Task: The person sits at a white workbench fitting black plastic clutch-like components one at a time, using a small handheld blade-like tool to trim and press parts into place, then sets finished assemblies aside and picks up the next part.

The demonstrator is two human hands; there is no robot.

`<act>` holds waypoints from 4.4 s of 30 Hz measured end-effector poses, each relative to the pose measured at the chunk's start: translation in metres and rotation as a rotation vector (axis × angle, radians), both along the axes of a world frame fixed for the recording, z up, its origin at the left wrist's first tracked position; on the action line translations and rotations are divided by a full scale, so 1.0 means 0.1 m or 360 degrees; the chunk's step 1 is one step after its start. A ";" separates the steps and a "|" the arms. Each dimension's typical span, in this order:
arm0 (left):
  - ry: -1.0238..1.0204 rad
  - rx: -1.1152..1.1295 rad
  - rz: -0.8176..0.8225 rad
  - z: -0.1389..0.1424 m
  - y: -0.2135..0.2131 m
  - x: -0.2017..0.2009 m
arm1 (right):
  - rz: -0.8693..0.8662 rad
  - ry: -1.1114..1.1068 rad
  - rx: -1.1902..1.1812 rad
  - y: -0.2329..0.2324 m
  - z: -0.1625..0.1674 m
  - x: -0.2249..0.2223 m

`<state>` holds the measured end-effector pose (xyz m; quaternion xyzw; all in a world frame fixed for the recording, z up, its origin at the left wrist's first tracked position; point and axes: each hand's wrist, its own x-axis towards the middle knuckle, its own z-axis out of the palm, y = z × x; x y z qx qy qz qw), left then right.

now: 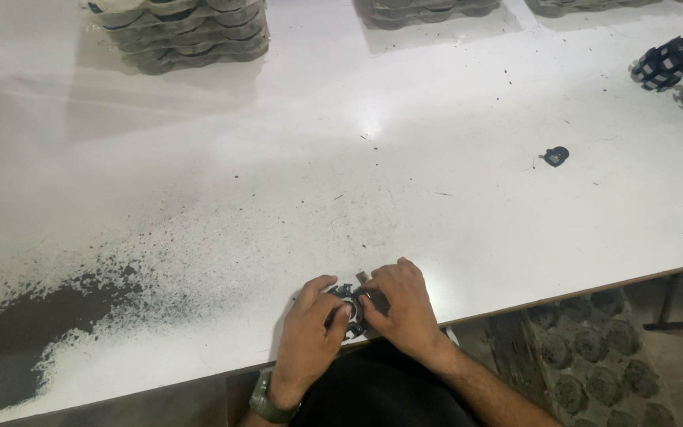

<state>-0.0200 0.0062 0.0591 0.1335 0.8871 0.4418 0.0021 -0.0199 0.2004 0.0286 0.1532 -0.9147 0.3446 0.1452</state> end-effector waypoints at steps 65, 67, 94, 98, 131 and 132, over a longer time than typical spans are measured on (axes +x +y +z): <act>0.0493 -0.0082 0.0010 -0.39 -0.01 0.12 | 0.0195 0.0293 -0.0149 -0.03 -0.40 0.23; 0.0459 -0.0074 -0.0013 -0.38 0.00 0.13 | 0.0175 0.0275 -0.0170 -0.03 -0.40 0.23; 0.0582 -0.0055 0.0136 -0.50 0.06 0.10 | 0.0212 0.0414 -0.0083 -0.05 -0.41 0.25; 0.0591 -0.0036 0.0136 -0.51 0.07 0.10 | 0.0240 0.0443 -0.0098 -0.07 -0.41 0.23; 0.0606 -0.0192 0.0110 -0.46 -0.06 -0.01 | -0.0043 0.0338 -0.0160 -0.12 -0.40 0.17; 0.0593 -0.0178 0.0109 -0.46 -0.07 -0.01 | -0.0042 0.0327 -0.0163 -0.11 -0.40 0.17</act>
